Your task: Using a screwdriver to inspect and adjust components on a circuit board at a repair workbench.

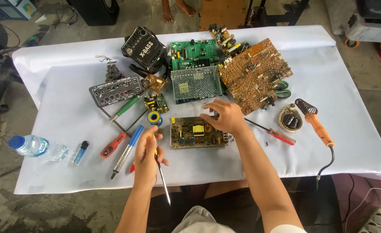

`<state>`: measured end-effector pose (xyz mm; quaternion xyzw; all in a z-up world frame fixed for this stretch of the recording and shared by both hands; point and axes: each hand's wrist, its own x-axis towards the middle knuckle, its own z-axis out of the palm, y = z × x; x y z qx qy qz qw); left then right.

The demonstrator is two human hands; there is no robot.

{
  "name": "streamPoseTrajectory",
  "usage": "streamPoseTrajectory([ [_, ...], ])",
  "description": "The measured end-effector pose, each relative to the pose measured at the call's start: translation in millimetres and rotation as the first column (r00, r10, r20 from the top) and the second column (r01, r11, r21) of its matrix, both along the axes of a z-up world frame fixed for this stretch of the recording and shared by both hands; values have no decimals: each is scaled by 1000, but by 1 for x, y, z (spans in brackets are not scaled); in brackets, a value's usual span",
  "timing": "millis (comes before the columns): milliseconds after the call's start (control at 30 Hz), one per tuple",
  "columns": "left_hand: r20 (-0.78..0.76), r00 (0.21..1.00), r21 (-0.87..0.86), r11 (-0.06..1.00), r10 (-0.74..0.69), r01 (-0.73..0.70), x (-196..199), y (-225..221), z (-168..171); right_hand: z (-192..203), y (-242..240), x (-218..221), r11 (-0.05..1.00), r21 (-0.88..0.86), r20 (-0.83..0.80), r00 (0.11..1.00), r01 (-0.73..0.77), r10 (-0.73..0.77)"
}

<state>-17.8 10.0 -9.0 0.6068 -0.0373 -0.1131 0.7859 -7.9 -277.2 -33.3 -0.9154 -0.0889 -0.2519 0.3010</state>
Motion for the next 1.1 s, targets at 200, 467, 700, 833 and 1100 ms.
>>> streamPoseTrajectory([
  [200,-324,946,88,995,-10,41,-30,6,-5,-62,-20,17,953,-302,-12,1000,14,-18],
  [467,-287,956,64,995,-61,83,-41,-3,-22,-55,-19,11,914,-407,-142,988,2,-66],
  [700,-333,937,7,994,-103,112,-45,-16,-17,-44,-10,7,939,-341,-289,955,-42,-62],
  [833,-337,936,9,994,-103,113,-41,-21,-19,-35,-4,7,950,-308,-346,937,-61,-52],
  [1100,-299,945,57,986,-132,155,-40,-30,-13,-30,-2,8,987,-155,-491,871,-51,-32],
])
